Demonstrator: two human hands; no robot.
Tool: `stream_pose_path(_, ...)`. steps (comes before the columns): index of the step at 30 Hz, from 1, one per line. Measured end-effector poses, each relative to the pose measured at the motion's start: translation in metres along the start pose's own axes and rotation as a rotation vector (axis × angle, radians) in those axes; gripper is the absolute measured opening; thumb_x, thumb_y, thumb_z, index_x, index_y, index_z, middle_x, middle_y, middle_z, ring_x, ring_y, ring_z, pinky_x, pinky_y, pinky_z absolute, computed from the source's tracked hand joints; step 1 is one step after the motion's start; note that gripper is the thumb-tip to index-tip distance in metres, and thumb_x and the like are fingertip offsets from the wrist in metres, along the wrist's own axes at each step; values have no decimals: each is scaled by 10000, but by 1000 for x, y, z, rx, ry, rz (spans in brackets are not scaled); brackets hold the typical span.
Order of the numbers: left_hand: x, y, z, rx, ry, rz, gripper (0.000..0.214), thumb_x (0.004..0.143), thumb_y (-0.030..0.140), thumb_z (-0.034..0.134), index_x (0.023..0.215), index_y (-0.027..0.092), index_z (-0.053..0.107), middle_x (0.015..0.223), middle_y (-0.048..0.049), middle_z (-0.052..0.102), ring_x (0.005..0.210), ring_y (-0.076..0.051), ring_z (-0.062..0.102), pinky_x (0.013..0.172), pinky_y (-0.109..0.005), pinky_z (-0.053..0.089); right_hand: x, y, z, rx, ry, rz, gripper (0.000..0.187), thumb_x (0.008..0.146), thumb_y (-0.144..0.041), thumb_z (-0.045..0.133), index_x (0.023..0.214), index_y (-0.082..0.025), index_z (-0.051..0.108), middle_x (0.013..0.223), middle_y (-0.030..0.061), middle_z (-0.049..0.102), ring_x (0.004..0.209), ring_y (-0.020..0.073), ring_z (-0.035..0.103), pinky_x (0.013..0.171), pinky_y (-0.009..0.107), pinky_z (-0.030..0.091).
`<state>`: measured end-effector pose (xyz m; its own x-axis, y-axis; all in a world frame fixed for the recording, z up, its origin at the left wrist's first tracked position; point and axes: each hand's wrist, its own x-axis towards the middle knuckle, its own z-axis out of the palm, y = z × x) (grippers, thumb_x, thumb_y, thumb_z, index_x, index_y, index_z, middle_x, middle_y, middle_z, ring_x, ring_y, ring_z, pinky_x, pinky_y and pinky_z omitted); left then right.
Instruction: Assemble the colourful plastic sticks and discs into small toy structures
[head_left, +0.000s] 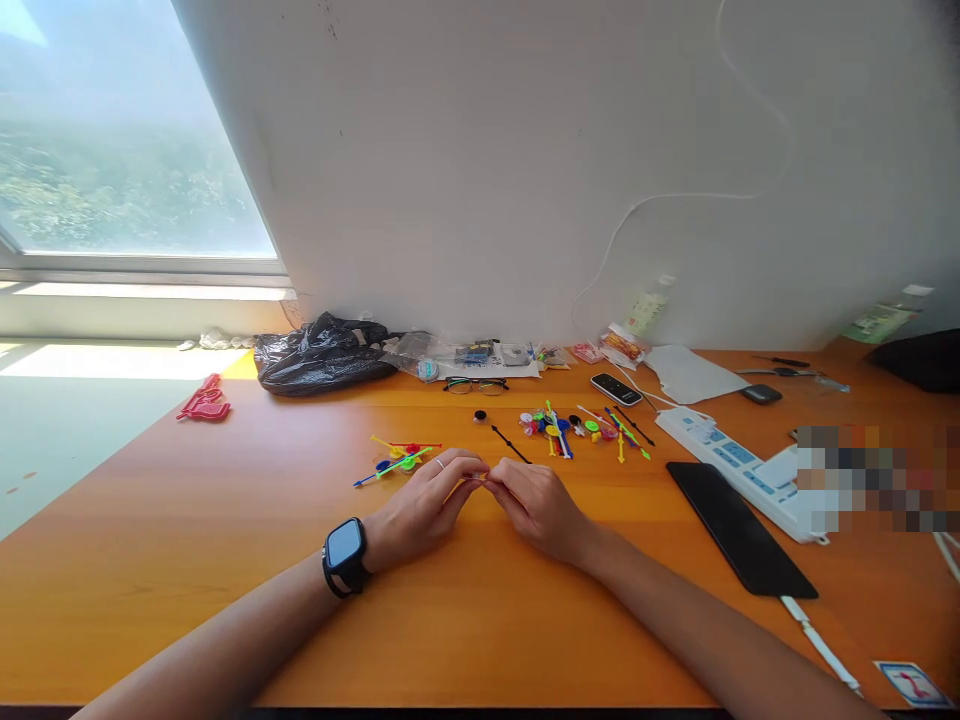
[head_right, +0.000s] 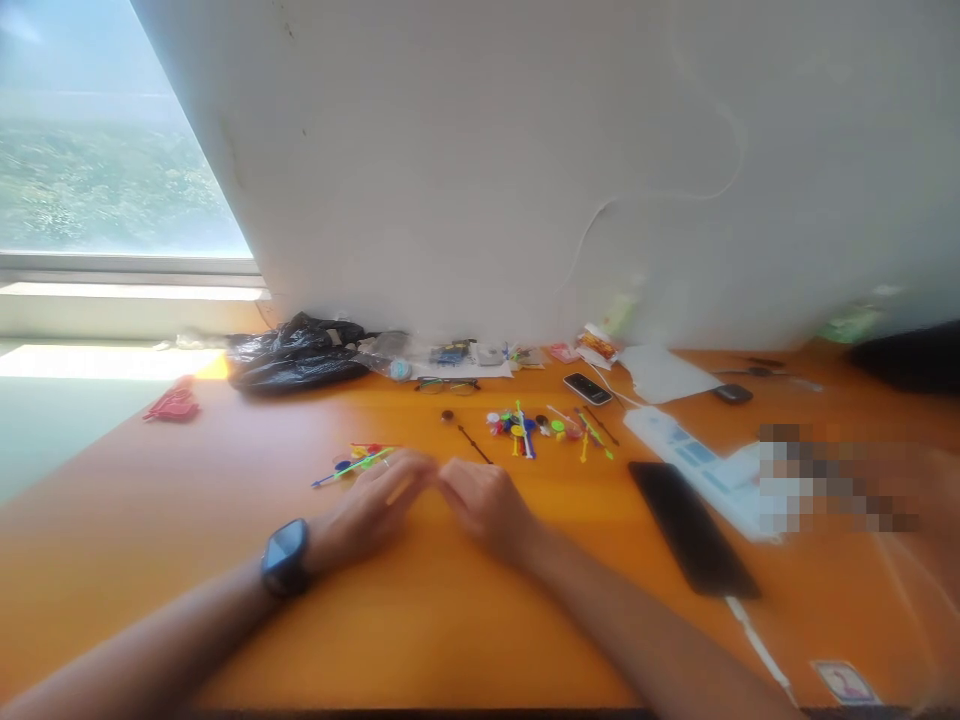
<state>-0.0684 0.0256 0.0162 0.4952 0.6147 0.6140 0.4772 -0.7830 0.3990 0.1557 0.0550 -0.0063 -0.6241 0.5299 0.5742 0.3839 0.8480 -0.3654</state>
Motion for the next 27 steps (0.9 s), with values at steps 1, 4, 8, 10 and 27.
stream_pose_path(1,0,0,-1,-5,-13,-15,174,1074,149,476,1199,220,573,1134,-76,703,1055,-183,683,922,-305,572,0,0,0,-12,-1,-9,189,1099,-210,434,964,-220,567,801,24,604,717,173,573,694,285,387)
stream_pose_path(4,1,2,-2,-19,-33,-39,164,1074,151,470,1170,220,584,1114,-70,709,1024,-180,689,898,-294,570,0,1,1,-20,-9,-14,195,1101,-208,422,975,-219,570,805,29,613,717,174,574,694,287,392)
stream_pose_path(8,1,2,-1,-39,-16,-46,171,1073,155,477,1169,225,598,1106,-66,717,1012,-180,694,891,-296,571,0,1,0,22,-14,17,191,1103,-231,438,986,-221,589,813,32,630,717,173,583,693,289,410)
stream_pose_path(10,1,0,1,-57,19,-51,163,1069,165,501,1168,228,613,1091,-60,726,995,-177,701,882,-294,574,1,0,-1,66,-6,55,174,1099,-249,462,1004,-223,605,843,39,648,745,176,602,707,291,427)
stream_pose_path(27,3,-10,1,-161,168,-188,147,981,299,690,1069,187,726,1007,-79,745,895,-182,711,819,-313,581,4,10,0,361,39,321,248,1091,-416,483,1056,-227,641,856,21,581,760,176,537,664,290,437)
